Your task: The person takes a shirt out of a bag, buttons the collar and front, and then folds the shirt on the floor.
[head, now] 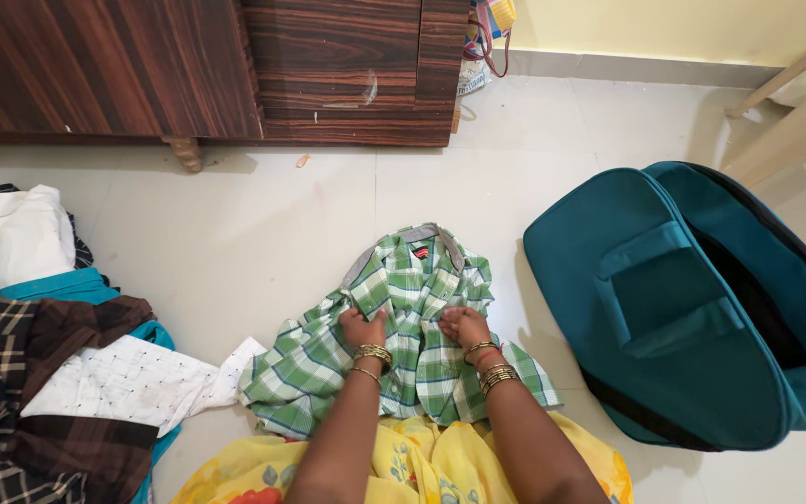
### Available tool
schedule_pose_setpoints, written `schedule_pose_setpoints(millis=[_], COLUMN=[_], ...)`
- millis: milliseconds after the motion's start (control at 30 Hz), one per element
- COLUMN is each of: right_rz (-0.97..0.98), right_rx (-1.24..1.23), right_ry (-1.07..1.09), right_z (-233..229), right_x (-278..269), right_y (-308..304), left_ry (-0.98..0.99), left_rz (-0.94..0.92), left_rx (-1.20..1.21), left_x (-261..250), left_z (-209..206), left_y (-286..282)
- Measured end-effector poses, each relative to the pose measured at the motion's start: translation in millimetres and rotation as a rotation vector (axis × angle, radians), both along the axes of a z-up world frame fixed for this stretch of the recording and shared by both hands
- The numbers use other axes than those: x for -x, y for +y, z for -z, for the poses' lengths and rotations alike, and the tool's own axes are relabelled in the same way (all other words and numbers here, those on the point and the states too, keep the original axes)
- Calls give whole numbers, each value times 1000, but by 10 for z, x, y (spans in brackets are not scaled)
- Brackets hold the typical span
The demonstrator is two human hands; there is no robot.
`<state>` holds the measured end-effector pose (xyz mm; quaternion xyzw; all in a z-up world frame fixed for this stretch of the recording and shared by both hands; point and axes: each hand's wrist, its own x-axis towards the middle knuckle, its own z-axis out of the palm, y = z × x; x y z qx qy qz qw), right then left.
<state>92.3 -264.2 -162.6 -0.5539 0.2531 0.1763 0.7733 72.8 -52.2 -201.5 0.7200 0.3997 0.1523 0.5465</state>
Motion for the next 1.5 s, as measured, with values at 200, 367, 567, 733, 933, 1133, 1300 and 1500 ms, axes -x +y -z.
schedule_pose_setpoints(millis=[200, 367, 567, 733, 933, 1133, 1300, 1500], right_rz=[41, 29, 15, -180, -167, -249, -227, -163], right_rx=[157, 359, 128, 94, 118, 142, 35, -83], right_ry=[132, -160, -241, -291, -144, -171, -144, -70], right_z=[-67, 13, 239, 360, 282, 296, 441, 475], right_x=[-94, -144, -264, -135, -84, -62, -96, -130], right_y=[34, 120, -5, 103, 191, 179, 126, 116], left_ry=[-3, -237, -586, -375, -281, -397, -236, -166], left_rz=[-77, -67, 264, 648, 321, 346, 464, 521], left_rx=[87, 130, -265, -305, 731, 766, 412, 111], left_x=[-27, -60, 15, 160, 157, 91, 131, 160], left_z=[261, 289, -173, -44, 358, 443, 188, -210], left_y=[-23, 73, -222, -581, -546, -645, -644, -623])
